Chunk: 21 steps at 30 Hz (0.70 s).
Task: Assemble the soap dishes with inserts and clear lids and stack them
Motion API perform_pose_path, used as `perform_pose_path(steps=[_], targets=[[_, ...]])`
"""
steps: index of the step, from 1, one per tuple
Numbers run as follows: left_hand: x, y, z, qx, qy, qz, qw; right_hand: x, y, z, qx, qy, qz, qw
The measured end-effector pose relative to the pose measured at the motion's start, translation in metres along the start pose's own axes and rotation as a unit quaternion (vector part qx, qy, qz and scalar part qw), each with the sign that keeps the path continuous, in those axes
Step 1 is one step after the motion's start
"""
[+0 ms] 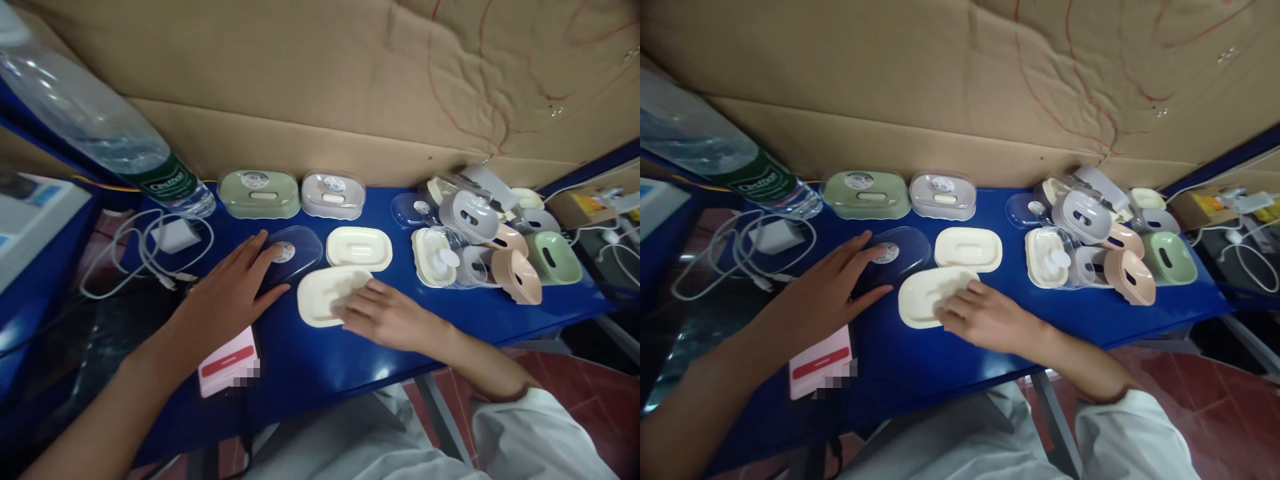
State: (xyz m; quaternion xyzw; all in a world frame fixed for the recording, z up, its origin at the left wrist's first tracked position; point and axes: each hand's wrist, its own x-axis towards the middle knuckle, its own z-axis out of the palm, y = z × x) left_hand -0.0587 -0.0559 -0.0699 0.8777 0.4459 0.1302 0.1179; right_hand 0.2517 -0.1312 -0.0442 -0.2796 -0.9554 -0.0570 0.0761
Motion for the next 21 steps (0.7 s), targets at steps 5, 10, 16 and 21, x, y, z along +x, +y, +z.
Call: perform_pose_path(steps=[5, 10, 16, 21], targets=[[0.000, -0.004, 0.003, -0.005, 0.008, 0.012, 1.000, -0.020, -0.014, -0.033, -0.014, -0.042, 0.030, 0.999], [0.004, -0.002, -0.001, -0.008, 0.022, -0.018, 1.000, -0.091, 0.057, -0.081, -0.113, 0.047, 0.292, 0.949], [0.009, 0.000, -0.002, 0.025, 0.041, -0.049, 0.998, -0.140, 0.138, -0.068, -0.180, -0.052, 0.469, 0.863], [0.007, 0.016, -0.010, 0.012, 0.072, 0.023, 0.997, -0.131, 0.137, -0.065, -0.202, -0.042, 0.512, 0.834]])
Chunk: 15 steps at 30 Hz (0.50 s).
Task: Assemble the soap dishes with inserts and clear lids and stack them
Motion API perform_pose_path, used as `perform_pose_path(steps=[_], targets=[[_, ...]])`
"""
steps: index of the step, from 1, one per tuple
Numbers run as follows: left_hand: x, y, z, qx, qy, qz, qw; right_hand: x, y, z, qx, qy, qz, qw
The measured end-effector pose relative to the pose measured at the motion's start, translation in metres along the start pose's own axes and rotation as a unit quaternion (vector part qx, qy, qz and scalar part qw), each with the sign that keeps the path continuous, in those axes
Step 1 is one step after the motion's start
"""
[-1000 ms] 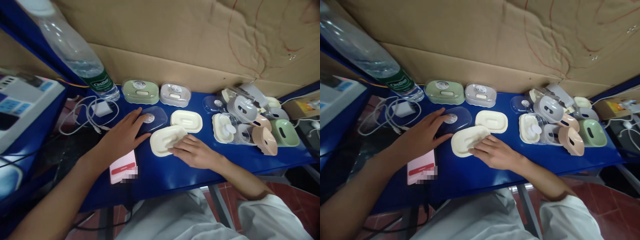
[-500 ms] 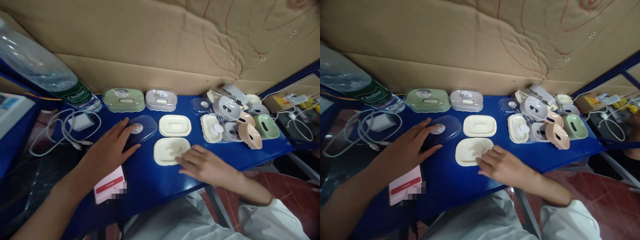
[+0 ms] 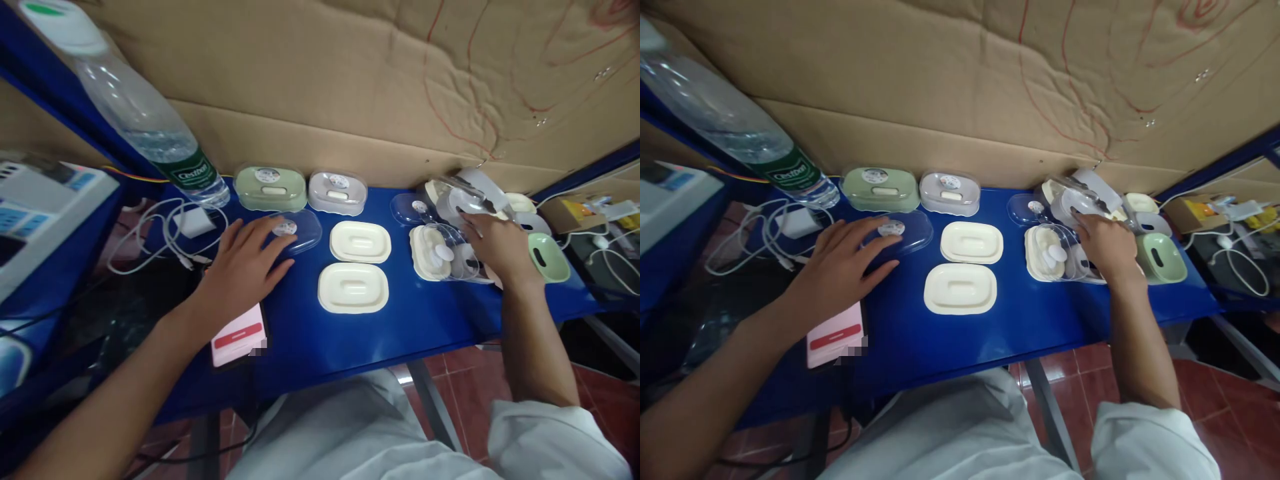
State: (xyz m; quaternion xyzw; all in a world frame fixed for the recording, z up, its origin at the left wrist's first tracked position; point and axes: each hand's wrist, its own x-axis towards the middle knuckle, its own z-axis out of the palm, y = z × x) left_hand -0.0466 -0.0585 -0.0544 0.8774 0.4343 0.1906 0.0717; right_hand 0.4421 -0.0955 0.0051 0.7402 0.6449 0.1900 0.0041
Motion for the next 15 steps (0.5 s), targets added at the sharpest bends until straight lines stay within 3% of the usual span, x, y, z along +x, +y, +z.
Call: perform_pose_path(steps=[2, 4, 7, 11, 15], targets=[[-0.004, 0.014, -0.004, -0.027, -0.018, 0.093, 0.995, -0.010, -0.007, -0.016, -0.009, 0.048, -0.007, 0.999], [-0.010, 0.028, -0.005, -0.067, -0.072, 0.169, 0.981, -0.024, -0.022, -0.035, 0.001, 0.107, -0.044, 0.993], [-0.019, 0.044, -0.002, -0.125, -0.142, 0.206, 0.960, -0.043, -0.065, -0.055, 0.062, 0.153, -0.128, 0.978], [-0.024, 0.049, 0.003, -0.142, -0.142, 0.209, 0.957, -0.047, -0.133, -0.050, 0.136, 0.100, -0.252, 0.953], [-0.016, 0.038, -0.001, -0.100, -0.108, 0.169, 0.975, -0.039, -0.165, -0.021, 0.165, 0.039, -0.311, 0.935]])
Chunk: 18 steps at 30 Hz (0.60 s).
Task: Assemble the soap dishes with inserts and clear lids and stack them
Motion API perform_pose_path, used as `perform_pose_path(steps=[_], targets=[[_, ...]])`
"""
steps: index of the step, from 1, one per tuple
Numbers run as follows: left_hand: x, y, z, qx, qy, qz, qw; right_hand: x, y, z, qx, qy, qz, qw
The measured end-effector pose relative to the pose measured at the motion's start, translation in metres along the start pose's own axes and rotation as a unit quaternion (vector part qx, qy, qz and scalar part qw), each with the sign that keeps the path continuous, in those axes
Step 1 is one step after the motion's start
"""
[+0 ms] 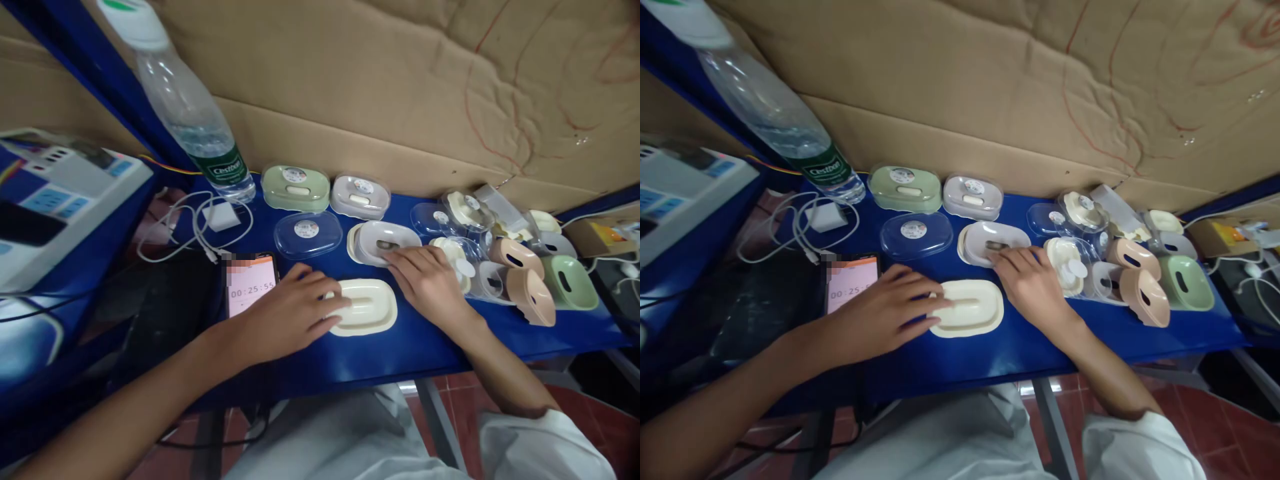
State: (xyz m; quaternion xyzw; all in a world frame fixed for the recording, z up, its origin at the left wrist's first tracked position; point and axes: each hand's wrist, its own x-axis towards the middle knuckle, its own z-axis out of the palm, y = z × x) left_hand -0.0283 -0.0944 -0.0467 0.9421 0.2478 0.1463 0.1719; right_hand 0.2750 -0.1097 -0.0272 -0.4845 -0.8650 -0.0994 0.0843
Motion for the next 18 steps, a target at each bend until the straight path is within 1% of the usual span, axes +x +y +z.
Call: perform_pose_path(steps=[2, 4, 6, 8, 11, 15, 17, 18], targets=[[0.001, -0.010, -0.007, 0.061, 0.044, -0.087, 0.993, 0.002, 0.004, 0.013, 0.022, -0.003, -0.009, 1.000], [0.001, -0.022, -0.013, 0.123, 0.084, -0.182, 0.972, 0.002, 0.008, 0.022, 0.037, 0.001, -0.014, 0.999], [0.000, -0.033, -0.017, 0.158, 0.095, -0.242, 0.953, 0.002, 0.011, 0.027, 0.055, 0.011, -0.018, 0.998], [-0.001, -0.042, -0.017, 0.169, 0.088, -0.266, 0.945, 0.004, 0.013, 0.029, 0.078, 0.034, -0.015, 0.996], [-0.002, -0.050, -0.014, 0.160, 0.071, -0.285, 0.942, 0.010, 0.013, 0.029, 0.090, 0.066, -0.003, 0.994], [-0.001, -0.052, -0.014, 0.139, 0.050, -0.301, 0.942, 0.015, 0.008, 0.035, 0.081, 0.045, -0.002, 0.996], [0.000, -0.052, -0.015, 0.114, 0.061, -0.300, 0.945, 0.015, 0.007, 0.038, 0.072, 0.034, -0.006, 0.997], [0.000, -0.052, -0.017, 0.090, 0.076, -0.299, 0.947, 0.014, 0.007, 0.039, 0.067, 0.034, -0.007, 0.997]])
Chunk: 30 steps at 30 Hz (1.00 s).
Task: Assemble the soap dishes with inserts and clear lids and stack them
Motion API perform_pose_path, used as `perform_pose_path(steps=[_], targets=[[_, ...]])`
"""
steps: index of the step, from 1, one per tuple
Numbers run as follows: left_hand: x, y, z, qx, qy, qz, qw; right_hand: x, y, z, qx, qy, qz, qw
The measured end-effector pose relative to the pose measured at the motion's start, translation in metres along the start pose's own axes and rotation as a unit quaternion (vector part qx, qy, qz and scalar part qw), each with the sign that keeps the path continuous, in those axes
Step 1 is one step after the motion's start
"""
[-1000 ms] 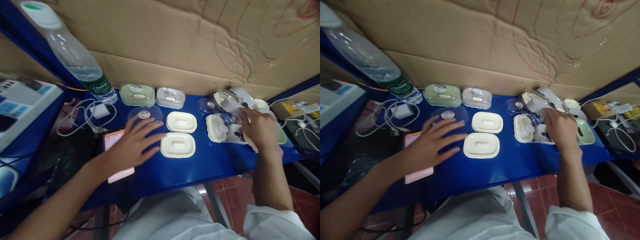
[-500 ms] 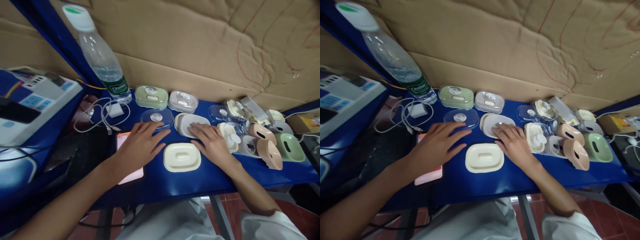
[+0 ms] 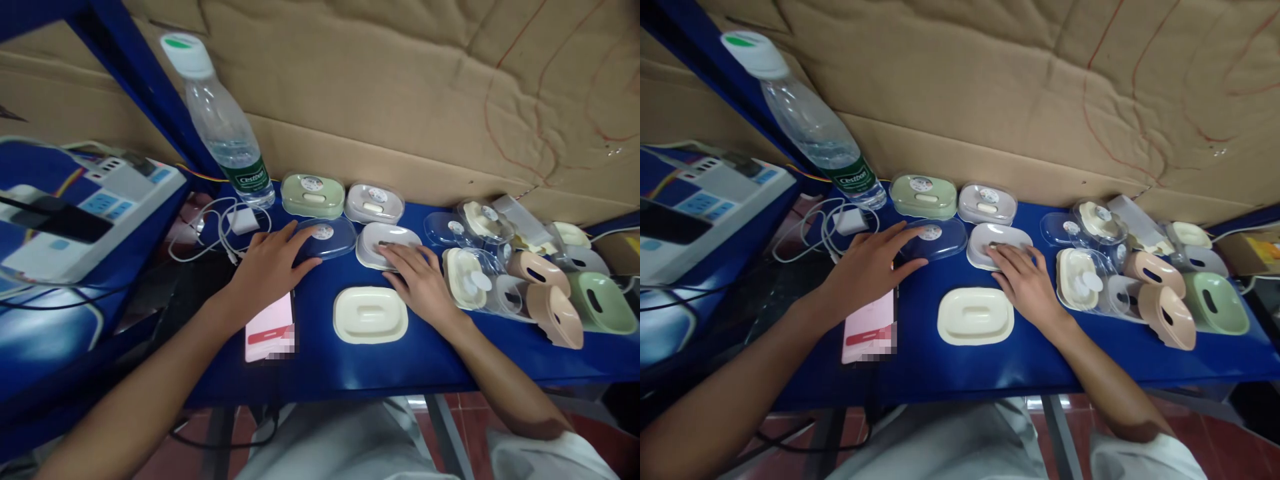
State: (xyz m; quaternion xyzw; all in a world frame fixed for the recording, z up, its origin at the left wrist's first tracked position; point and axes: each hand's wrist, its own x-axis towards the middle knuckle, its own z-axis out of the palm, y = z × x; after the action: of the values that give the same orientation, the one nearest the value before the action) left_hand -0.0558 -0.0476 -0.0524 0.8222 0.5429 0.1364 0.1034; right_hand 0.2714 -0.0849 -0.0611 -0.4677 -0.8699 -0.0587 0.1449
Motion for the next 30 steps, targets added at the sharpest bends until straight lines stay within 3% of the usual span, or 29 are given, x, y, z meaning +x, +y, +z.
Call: perform_pose_path(steps=[5, 10, 13, 18, 24, 30], targets=[[0.002, 0.005, -0.011, -0.179, 0.037, -0.026, 0.983, -0.005, 0.003, 0.004, 0.012, 0.001, -0.009, 1.000], [0.001, 0.012, -0.016, -0.253, 0.054, -0.009, 0.966, -0.003, 0.002, 0.013, 0.060, -0.024, -0.074, 0.995], [-0.001, 0.014, -0.012, -0.249, 0.062, 0.034, 0.966, -0.002, 0.004, 0.013, 0.115, 0.009, -0.089, 0.989], [-0.005, 0.017, 0.001, -0.200, 0.049, 0.087, 0.975, -0.008, 0.009, 0.007, 0.173, 0.111, 0.059, 0.977], [-0.004, 0.022, 0.014, -0.168, 0.020, 0.114, 0.979, -0.011, 0.010, 0.010, 0.214, 0.041, 0.043, 0.975], [-0.001, 0.016, 0.015, -0.170, 0.054, 0.144, 0.973, -0.010, 0.013, 0.017, 0.280, 0.054, 0.073, 0.956]])
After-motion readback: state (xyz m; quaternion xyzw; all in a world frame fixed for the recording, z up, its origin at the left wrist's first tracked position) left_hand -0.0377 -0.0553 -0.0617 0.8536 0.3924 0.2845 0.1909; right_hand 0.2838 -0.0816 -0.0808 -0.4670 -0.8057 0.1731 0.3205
